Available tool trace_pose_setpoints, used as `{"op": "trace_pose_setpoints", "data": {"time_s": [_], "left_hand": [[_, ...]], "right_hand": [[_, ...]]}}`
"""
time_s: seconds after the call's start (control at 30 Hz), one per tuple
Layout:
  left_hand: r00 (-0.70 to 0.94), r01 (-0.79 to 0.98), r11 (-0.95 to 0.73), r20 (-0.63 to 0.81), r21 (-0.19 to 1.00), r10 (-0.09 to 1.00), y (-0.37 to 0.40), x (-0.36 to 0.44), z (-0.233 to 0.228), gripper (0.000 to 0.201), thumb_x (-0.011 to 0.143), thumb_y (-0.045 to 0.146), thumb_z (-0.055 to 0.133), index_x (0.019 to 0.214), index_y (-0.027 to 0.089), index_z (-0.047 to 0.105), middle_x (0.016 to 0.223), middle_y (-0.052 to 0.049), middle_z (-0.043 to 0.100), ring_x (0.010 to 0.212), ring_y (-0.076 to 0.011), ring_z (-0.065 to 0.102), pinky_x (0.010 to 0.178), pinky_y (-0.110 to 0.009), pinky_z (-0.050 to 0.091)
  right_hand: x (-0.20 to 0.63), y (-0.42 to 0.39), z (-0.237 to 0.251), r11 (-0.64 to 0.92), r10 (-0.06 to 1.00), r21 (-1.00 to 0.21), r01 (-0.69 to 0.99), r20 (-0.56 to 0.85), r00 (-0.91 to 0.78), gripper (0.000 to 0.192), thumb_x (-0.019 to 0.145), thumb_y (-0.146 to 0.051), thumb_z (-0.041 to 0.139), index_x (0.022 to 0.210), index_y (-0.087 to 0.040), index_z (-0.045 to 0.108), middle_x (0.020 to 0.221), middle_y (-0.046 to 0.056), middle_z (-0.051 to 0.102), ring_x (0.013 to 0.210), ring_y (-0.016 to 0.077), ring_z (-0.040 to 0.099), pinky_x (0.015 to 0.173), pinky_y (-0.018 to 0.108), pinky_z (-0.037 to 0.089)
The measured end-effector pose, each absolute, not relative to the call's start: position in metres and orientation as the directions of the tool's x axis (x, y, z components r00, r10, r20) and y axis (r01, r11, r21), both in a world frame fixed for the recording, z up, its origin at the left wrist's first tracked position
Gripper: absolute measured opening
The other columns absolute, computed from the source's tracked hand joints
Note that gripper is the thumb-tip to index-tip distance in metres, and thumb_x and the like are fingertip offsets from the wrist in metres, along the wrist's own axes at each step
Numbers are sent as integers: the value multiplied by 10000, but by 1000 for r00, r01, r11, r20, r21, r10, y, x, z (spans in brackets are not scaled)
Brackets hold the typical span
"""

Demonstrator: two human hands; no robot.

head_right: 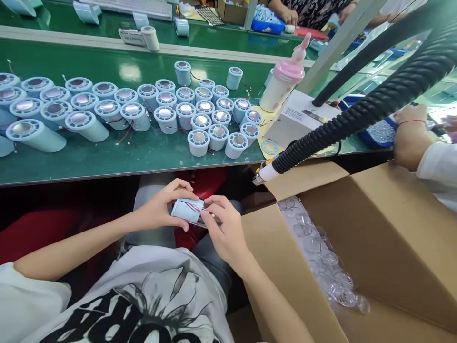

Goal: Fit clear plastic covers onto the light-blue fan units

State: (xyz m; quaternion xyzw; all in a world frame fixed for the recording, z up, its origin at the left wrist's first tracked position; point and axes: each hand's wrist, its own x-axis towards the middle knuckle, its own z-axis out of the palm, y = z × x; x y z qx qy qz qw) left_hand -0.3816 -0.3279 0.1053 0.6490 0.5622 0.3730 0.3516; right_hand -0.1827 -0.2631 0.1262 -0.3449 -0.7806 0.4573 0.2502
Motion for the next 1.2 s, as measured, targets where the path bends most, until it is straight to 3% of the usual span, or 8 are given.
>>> {"op": "trace_pose_setpoints", "data": {"time_s": [0.1, 0.33, 0.43, 0.5, 0.57, 0.67, 0.83, 1.2], "left_hand": [[188, 428, -174, 101, 887, 977, -326, -382, 101, 673, 582, 397, 824, 1196, 238, 598, 1312, -126, 472, 1236, -296, 460, 1047, -459, 376], [273, 109, 8, -37, 994, 961, -328, -375, 108, 613, 709, 280, 742, 1279, 227, 521, 1278, -109, 557, 1132, -232, 559, 923, -342, 492], [203, -71, 121, -104, 990, 974, -331, -373, 106, 622, 705, 239, 748, 1275, 222, 499, 1331, -113, 515, 1151, -230, 548, 952, -363, 477], [176, -195, 180, -146, 964, 973, -334, -373, 105, 609, 725, 228, 734, 1278, 234, 479, 1363, -108, 487, 1162, -222, 539, 956, -360, 472], [188, -249, 206, -161, 946, 969, -336, -374, 106, 589, 746, 235, 719, 1282, 248, 475, 1363, -101, 487, 1156, -216, 540, 940, -345, 477], [243, -185, 208, -161, 961, 957, -337, -377, 112, 638, 740, 256, 727, 1318, 268, 456, 1361, -96, 489, 1151, -227, 545, 918, -334, 489], [293, 1, 111, -106, 994, 950, -338, -381, 124, 768, 690, 243, 769, 1371, 286, 418, 1393, -86, 473, 1195, -247, 532, 990, -373, 462], [292, 130, 5, -43, 991, 955, -342, -381, 130, 742, 691, 263, 767, 1361, 271, 449, 1379, -99, 500, 1246, -270, 496, 1010, -403, 454]], "right_hand": [[-182, -260, 126, 221, 818, -937, 272, 26, -575, 234, 801, -224, 541, 586, -185, 622, 895, 62, 643, 789, 165, 626, 552, 227, 496], [-174, -250, 123, -67, 811, -994, 86, -105, -576, 278, 803, -266, 569, 546, -183, 633, 925, 62, 692, 852, 205, 664, 626, 307, 578], [-170, -248, 122, 166, 717, -982, 88, 59, -694, 108, 766, -298, 680, 832, -217, 706, 1139, 83, 667, 1065, 255, 626, 834, 398, 565], [-167, -249, 121, 421, 631, -899, 122, 193, -751, 319, 727, -268, 740, 1035, -237, 665, 1242, 100, 617, 1162, 264, 574, 956, 431, 504], [-164, -249, 120, 573, 573, -807, 142, 272, -773, 392, 730, -235, 745, 1103, -234, 622, 1254, 117, 603, 1162, 252, 574, 983, 427, 486], [-162, -250, 119, 577, 546, -808, 118, 274, -792, 390, 746, -245, 736, 1108, -225, 592, 1241, 129, 599, 1134, 250, 589, 929, 411, 528], [-161, -253, 124, 357, 574, -932, 61, 168, -801, 424, 743, -291, 742, 1125, -227, 568, 1185, 111, 617, 1138, 255, 582, 875, 400, 570], [-159, -258, 132, 64, 608, -993, 97, -38, -793, 424, 742, -333, 741, 1120, -247, 568, 1092, 61, 641, 1011, 214, 628, 804, 347, 593]]}}
